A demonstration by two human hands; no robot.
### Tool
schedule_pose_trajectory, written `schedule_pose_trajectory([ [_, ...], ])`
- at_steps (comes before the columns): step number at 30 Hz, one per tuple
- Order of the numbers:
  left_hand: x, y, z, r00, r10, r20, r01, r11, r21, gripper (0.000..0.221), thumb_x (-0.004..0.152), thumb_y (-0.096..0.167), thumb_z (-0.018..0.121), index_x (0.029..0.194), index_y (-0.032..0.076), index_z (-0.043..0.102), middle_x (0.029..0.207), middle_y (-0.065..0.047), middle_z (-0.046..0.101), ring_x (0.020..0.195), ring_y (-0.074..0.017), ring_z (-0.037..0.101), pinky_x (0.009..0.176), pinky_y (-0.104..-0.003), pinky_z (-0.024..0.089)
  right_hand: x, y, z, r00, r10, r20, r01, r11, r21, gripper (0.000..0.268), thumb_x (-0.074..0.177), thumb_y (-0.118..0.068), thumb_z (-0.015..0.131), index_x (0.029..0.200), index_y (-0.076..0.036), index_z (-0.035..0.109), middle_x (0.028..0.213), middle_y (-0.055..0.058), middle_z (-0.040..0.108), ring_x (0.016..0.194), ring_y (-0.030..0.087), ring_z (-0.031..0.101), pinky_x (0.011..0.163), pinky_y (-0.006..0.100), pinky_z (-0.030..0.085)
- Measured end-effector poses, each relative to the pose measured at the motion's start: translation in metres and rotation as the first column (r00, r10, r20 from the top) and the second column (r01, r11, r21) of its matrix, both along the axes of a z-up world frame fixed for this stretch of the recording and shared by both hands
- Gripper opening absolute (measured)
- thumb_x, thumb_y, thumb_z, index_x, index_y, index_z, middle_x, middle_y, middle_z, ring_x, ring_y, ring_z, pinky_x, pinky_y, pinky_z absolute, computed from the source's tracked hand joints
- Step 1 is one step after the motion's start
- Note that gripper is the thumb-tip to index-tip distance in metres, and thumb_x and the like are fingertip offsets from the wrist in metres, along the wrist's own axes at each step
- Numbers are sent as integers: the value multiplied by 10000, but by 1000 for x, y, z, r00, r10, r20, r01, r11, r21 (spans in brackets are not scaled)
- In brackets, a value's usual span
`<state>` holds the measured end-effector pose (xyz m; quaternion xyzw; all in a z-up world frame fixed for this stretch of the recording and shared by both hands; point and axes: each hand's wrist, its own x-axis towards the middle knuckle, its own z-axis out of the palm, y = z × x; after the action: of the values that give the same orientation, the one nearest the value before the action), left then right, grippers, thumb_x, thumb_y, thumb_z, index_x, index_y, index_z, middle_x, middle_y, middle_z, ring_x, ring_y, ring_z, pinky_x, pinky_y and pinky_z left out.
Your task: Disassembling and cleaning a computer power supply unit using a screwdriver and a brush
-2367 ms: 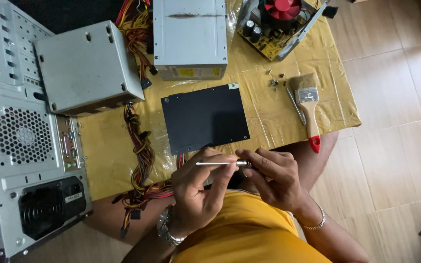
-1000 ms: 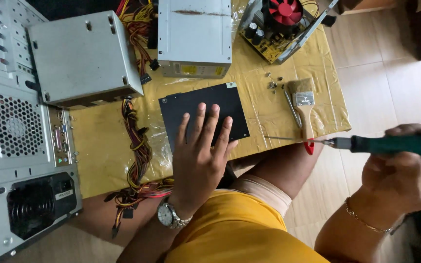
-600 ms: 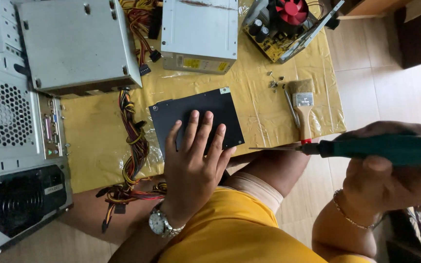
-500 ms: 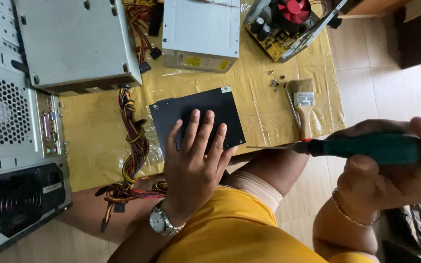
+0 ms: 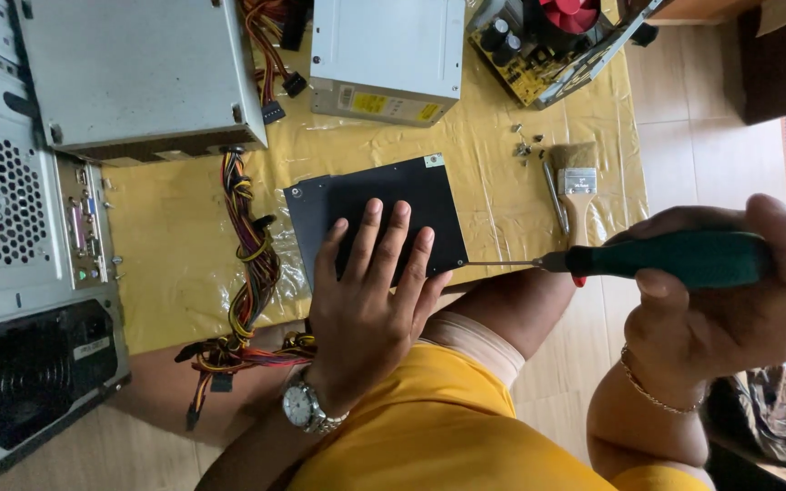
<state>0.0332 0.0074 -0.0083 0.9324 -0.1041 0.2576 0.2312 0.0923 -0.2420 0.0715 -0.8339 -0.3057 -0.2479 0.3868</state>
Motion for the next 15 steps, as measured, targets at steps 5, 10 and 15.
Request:
schedule_pose_trajectory([
  [5,0,0,-4,1000,-1,-3,1,1000,9,458,960,331,810,1282,28,690,1426,-223,592,1340,-407,556,1071,-604,457,2,3,3,1000,22,7,-22,999,-41,600,1034,-135,661,1524,-36,330,1031,265,646,869,347,718,769,349,566],
  [10,0,0,-4,1000,-3,-7,3,1000,26,474,966,332,808,1305,29,675,1439,-224,584,1336,-408,567,1077,-590,451,6,5,5,999,44,-8,-45,997,-55,634,1030,-63,717,1540,-82,340,1060,234,673,897,315,709,835,353,567],
  [15,0,-1,-7,1000,-1,8,1,1000,17,494,957,325,830,1315,27,665,1439,-222,582,1339,-413,566,1086,-590,459,9,20,13,987,-74,-142,73,997,-12,594,1071,186,748,1521,51,386,1104,210,649,956,285,678,909,326,524],
])
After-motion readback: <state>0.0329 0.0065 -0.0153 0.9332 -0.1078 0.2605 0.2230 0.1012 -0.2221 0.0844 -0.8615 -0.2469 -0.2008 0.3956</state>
